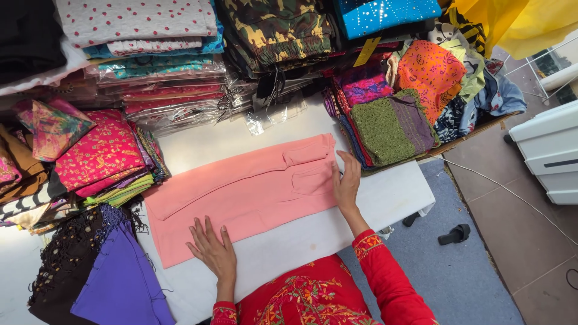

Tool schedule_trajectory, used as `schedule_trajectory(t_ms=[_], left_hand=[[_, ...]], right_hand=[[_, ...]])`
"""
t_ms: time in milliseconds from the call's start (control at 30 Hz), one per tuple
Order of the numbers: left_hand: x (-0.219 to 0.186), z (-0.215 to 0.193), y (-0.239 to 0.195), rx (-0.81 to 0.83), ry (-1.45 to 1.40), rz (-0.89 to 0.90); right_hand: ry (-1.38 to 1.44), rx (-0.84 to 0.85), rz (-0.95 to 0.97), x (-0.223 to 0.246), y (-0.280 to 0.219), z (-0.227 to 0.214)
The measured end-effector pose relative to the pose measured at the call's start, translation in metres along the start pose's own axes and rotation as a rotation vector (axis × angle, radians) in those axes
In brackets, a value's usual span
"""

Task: The person folds a pink t-shirt, a purple scarf, and a pink top on a white table. They smooth out each item, fold the sleeves and sides, and then place the folded clothes into a stack on the table.

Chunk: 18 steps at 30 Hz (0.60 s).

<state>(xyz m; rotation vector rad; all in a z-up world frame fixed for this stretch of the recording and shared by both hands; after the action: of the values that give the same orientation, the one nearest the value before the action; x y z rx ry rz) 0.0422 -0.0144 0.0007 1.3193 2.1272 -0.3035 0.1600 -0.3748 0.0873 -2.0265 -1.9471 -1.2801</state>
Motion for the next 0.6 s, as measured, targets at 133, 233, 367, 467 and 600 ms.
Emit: schedule_trajectory(t_ms=[133, 233, 367, 467, 600], left_hand=[[0.002, 0.009, 0.001, 0.018, 0.044, 0.013], [0.0, 0.012, 0.001, 0.034, 0.096, -0.001], [-0.029, 0.017, 0.009, 0.066, 0.049, 0.034], [-0.042, 0.022, 0.012, 0.091, -0.017, 0.078], [-0.027, 0.014, 0.019, 0.067, -0.036, 0.052]], right_hand=[[-0.062, 0.1, -0.254, 0.005, -0.023, 0.006], [-0.198, 0.311, -0.385, -0.003, -0.03, 0.019], [-0.211, 0.449, -0.05, -0.026, -0.011, 0.024], [-0.198, 0.455, -0.04, -0.03, -0.007, 0.024], [-0.251, 0.186, -0.222, -0.02, -0.019, 0.018]])
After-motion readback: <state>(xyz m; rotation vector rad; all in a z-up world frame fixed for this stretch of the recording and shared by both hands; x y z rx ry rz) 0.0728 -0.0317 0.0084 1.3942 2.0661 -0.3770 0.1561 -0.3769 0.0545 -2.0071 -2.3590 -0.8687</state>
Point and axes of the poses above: each hand's wrist, its own y-axis towards the middle knuckle, its own z-axis out of the palm, x = y × z, the point moved 3 cm from there along y, towards the middle knuckle, and after that the axes turned 6 degrees about -z, right-handed, at the moved point
